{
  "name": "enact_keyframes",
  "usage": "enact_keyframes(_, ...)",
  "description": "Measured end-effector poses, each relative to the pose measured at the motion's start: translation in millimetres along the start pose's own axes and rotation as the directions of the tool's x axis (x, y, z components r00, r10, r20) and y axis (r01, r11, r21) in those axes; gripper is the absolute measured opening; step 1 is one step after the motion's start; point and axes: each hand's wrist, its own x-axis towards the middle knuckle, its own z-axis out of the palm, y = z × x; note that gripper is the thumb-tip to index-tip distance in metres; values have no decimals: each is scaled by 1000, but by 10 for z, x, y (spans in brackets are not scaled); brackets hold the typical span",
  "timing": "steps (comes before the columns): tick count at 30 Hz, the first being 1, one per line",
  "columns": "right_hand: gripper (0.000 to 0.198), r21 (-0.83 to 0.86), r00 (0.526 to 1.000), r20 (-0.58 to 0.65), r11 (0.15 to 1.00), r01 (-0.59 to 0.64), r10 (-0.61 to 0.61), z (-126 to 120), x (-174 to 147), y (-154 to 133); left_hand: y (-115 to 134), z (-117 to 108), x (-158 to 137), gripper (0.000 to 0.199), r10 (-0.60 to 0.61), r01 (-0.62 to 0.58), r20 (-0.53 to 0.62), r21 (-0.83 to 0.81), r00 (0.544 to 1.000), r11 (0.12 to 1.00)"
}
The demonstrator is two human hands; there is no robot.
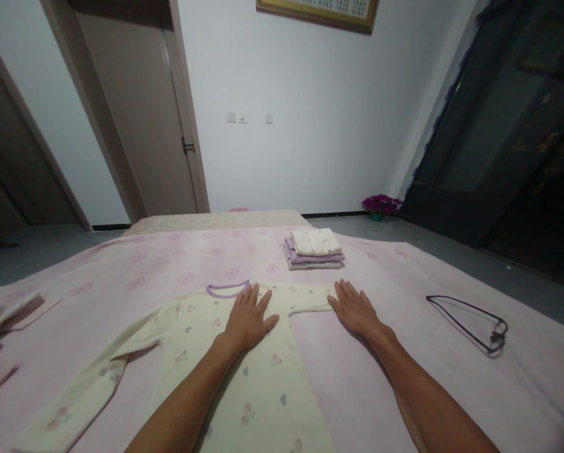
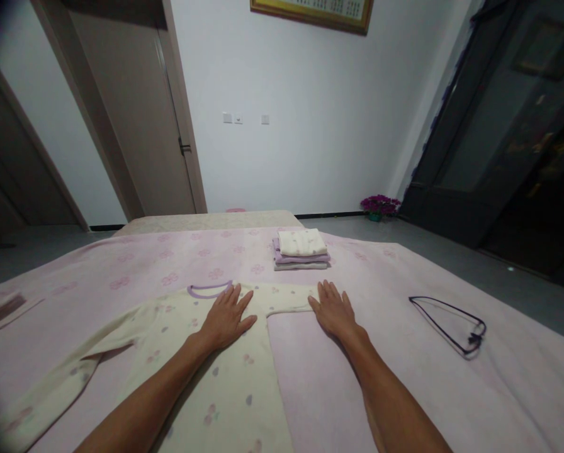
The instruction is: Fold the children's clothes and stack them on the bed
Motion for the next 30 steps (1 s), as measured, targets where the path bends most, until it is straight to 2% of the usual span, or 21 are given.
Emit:
enact_keyframes(2, 73, -25, 995, -55, 996, -87, 85, 3, 9, 11, -1, 0, -3, 70, 2, -2, -3, 2, 1000, 1000)
enact_keyframes(4, 73, -50, 986, -141, 994, -94, 86, -5, -14, -70, -4, -3, -7, 70, 6, -6, -3, 0, 1000, 1000)
enact_keyframes(6, 70, -61, 979, -195, 997, 45, -56, -7, -56, -200, -4, -12, -8, 69, 8, -8, -2, -6, 1000, 1000)
enact_keyframes(8, 67, -47, 958, -167, 973, 227, -232, 13, -92, -322, 0, -30, -7, 69, 8, -8, 2, -19, 1000, 1000)
enact_keyframes(10, 67, -19, 949, -112, 955, 295, -295, 61, -101, -391, 10, -57, -17, 67, 7, -7, 6, -36, 1000, 999)
enact_keyframes(15, 68, -39, 972, -124, 980, 197, -201, 217, -14, -356, 21, -190, -208, 60, 46, -41, 45, -120, 998, 992)
enact_keyframes(18, 67, -66, 971, -147, 981, 180, -188, 262, 22, -317, -72, -337, -465, 56, 127, -97, 89, -285, 988, 954)
enact_keyframes(20, 65, -75, 969, -158, 981, 180, -190, 271, 23, -310, -235, -484, -666, 45, 108, -73, 56, -436, 993, 897)
enact_keyframes(21, 65, -77, 968, -162, 981, 181, -191, 271, 20, -311, -357, -574, -772, 40, 57, -41, 18, -498, 998, 866)
enact_keyframes(23, 65, -80, 967, -170, 981, 179, -190, 270, 14, -318, -679, -779, -998, 36, -136, 66, -93, -533, 986, 843)
enact_keyframes(24, 65, -82, 966, -174, 981, 178, -190, 269, 13, -323, -874, -885, -1121, 34, -234, 129, -146, -513, 961, 848)
enact_keyframes(26, 66, -84, 965, -182, 981, 177, -190, 272, 18, -331, -1300, -1076, -1389, 33, -449, 337, -197, -425, 872, 840)
enact_keyframes(28, 66, -87, 964, -190, 981, 174, -188, 279, 30, -336, -1709, -1199, -1673, 36, -574, 521, -131, -297, 808, 800)
enact_keyframes(30, 66, -90, 963, -198, 981, 169, -184, 288, 42, -338, -2032, -1236, -1935, 40, -651, 638, -32, -169, 758, 751)
